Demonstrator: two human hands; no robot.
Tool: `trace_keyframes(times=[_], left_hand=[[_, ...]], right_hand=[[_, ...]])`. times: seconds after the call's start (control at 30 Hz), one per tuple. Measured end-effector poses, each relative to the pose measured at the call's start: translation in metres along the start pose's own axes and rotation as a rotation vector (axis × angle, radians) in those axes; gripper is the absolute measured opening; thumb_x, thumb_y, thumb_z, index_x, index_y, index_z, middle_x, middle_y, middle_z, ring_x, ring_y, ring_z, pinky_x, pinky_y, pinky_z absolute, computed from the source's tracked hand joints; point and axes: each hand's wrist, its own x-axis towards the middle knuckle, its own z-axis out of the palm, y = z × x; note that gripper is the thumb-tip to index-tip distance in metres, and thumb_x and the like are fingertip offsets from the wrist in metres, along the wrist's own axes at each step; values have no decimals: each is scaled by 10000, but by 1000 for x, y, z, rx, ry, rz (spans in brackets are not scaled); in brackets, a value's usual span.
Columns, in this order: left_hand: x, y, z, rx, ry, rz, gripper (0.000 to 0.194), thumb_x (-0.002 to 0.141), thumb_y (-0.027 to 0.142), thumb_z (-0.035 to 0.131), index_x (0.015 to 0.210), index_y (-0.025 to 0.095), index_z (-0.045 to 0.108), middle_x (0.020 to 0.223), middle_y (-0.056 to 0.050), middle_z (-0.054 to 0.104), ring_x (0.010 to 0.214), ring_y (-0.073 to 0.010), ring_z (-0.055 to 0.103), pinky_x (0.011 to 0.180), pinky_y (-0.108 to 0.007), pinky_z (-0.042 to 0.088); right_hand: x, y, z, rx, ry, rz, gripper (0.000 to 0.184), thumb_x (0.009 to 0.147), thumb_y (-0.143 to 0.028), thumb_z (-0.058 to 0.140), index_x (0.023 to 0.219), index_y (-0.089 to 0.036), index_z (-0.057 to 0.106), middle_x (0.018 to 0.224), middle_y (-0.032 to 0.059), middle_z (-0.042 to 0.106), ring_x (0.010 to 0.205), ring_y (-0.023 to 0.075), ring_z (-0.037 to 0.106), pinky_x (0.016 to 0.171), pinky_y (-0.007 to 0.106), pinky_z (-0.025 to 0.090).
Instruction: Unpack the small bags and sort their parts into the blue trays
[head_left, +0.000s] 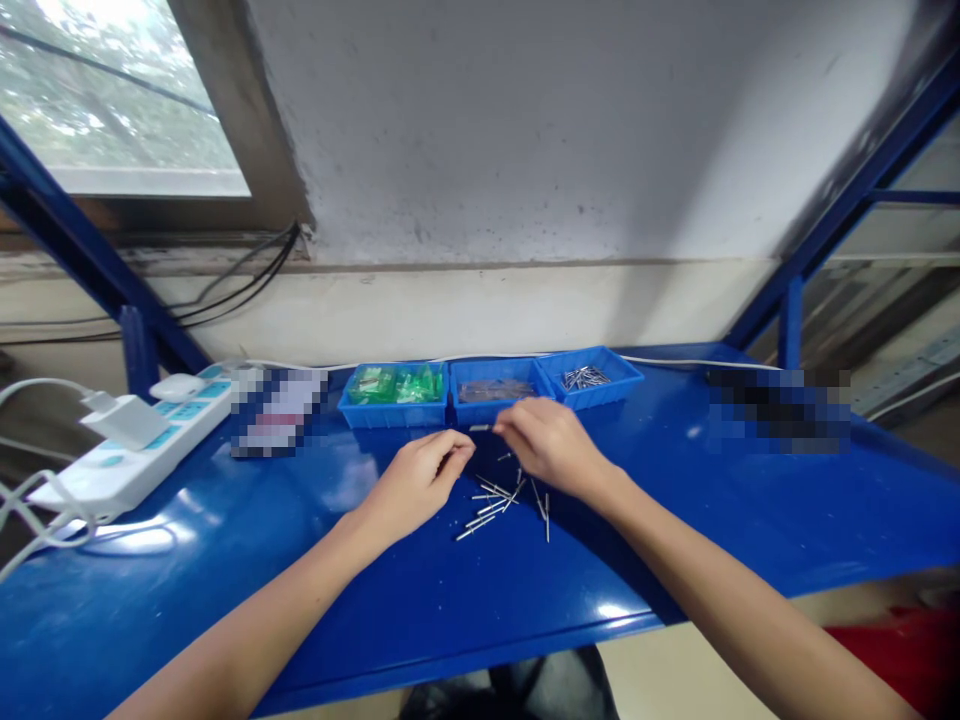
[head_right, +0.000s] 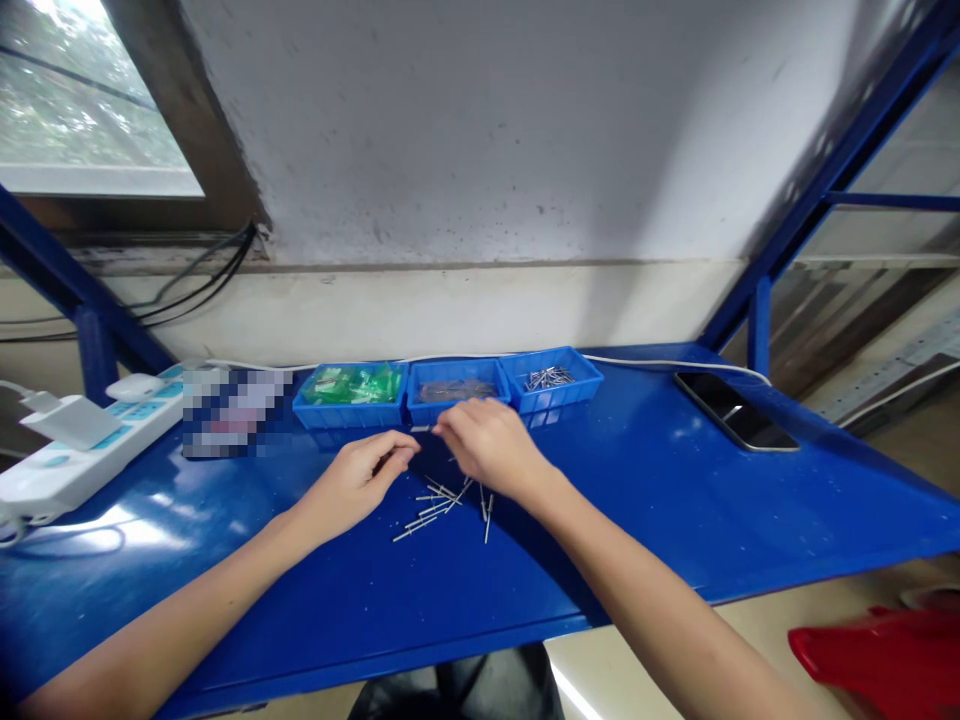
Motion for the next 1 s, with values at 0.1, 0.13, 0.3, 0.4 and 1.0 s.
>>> trace_keyframes(times=[0.1,0.13,0.3,0.4,1.0], left_hand=[[-1,-4,6,92,-83,86,225,908,243,428,1074,242,581,973,-33,613,894,-181,575,787,-318,460],[-2,-5,8,123,-114,119,234,906,236,433,1084,251,584,979,-35,600,914,-188,562,797,-328,457],[-3,-2,14,200,-172,166,185,905,218,430,923,232,614,939,-36,569,861,-183,535,746,-322,452],[-3,-2,15,238,-158,155,154,904,202,428,854,192,573,902,-44,569,833,-189,523,737,-330,439],[1,-10,7,18,65,31,168,913,160,343,936,203,505,865,-24,572,820,-163,560,757,-299,445]], right_hand=[[-5,34,-13,-181,166,324,225,918,-300,408,877,-167,584,705,60,624,616,173,548,604,294,377],[-8,46,-17,-249,201,432,221,903,-322,431,930,-161,580,739,73,621,632,188,551,602,304,383],[-22,77,-20,-379,212,617,363,812,-378,543,1052,-105,550,949,177,566,856,298,552,677,390,432],[-18,61,-10,-245,153,532,306,837,-366,516,1023,-127,561,924,153,556,844,282,553,717,409,446],[-7,-12,10,154,-135,-43,97,880,-212,486,891,-171,573,777,50,562,726,165,482,668,283,361]])
